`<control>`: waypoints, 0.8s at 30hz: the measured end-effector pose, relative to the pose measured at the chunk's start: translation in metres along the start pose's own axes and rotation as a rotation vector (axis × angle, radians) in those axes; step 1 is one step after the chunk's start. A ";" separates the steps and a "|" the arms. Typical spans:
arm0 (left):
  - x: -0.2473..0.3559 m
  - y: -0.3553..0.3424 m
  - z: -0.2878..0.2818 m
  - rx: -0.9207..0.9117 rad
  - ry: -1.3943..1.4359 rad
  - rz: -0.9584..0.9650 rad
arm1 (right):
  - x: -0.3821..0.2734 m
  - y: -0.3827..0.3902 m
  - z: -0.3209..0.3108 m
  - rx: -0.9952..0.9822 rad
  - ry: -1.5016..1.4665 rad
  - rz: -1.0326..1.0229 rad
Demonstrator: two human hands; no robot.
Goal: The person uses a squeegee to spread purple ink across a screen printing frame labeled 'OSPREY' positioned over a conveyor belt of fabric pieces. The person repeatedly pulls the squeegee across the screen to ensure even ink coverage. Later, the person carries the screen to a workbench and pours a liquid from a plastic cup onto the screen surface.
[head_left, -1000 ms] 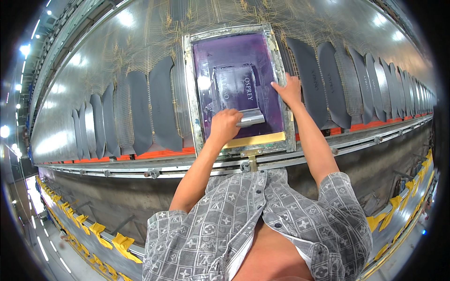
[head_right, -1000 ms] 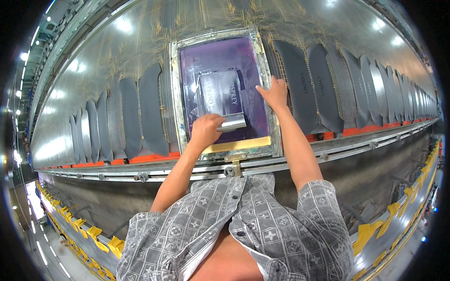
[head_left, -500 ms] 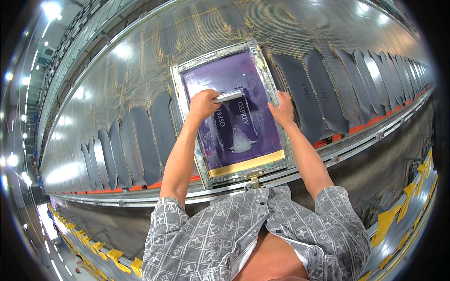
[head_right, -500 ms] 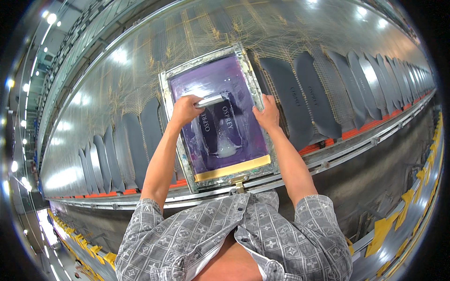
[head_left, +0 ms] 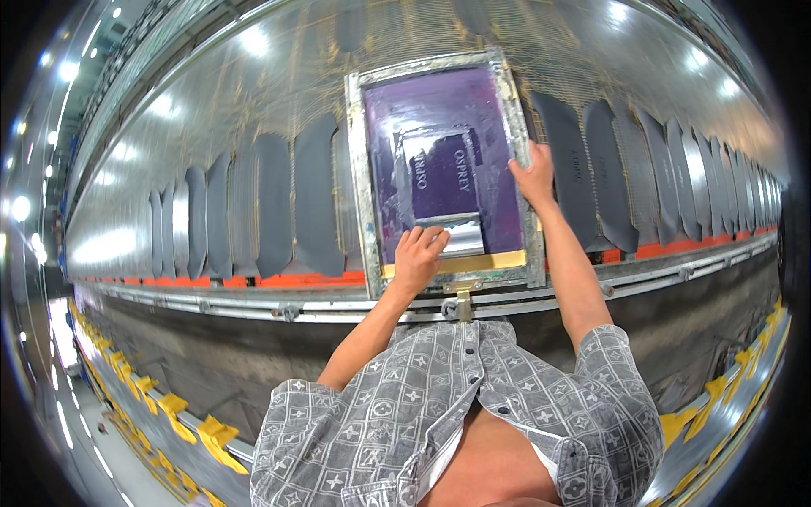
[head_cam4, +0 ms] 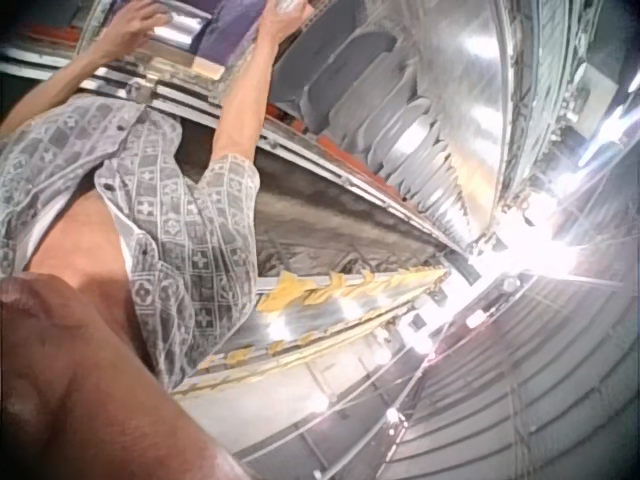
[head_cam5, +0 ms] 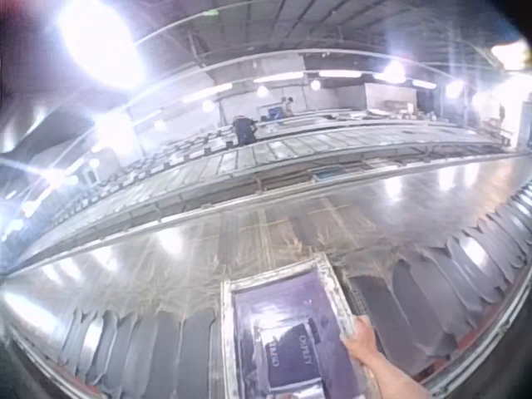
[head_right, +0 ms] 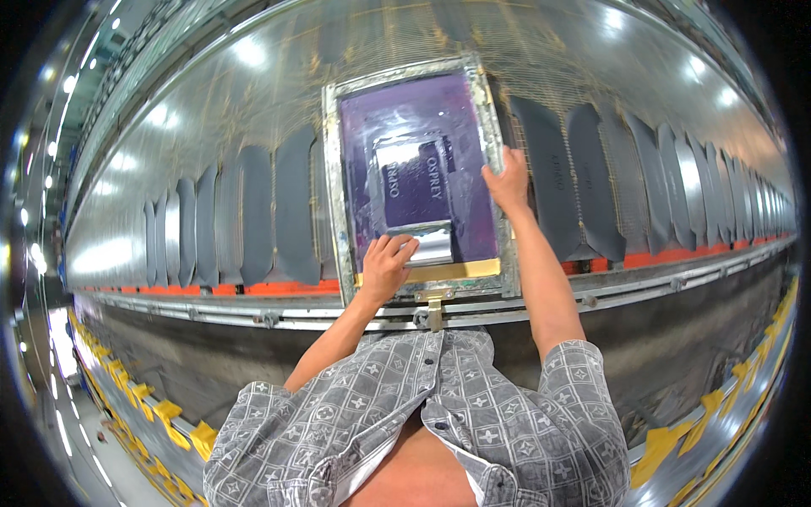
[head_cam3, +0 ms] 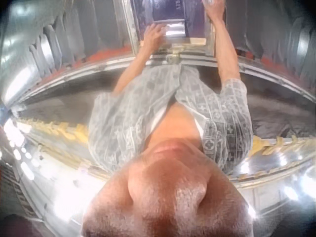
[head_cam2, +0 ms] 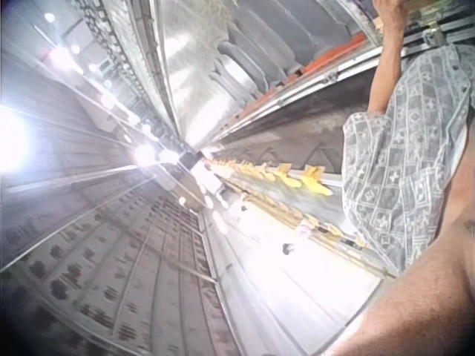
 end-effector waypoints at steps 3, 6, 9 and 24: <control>-0.006 -0.001 -0.021 0.064 0.077 -0.061 | -0.035 -0.022 -0.002 -0.010 0.023 -0.080; -0.038 0.003 -0.048 0.062 0.105 -0.129 | -0.064 -0.013 0.020 0.001 -0.005 -0.081; -0.091 0.025 -0.085 0.068 0.050 -0.157 | -0.111 0.016 0.088 0.020 -0.099 -0.027; -0.227 0.178 -0.181 -0.087 -0.004 0.042 | -0.242 0.051 0.226 0.031 -0.094 0.071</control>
Point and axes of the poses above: each hand's wrist, its own y-axis away from the middle knuckle, its own z-axis out of the palm, x = y × z, the point moved 4 cm from there along -y, towards the middle knuckle, and after that the axes turned 3 degrees about -x, right-handed, at the moved point
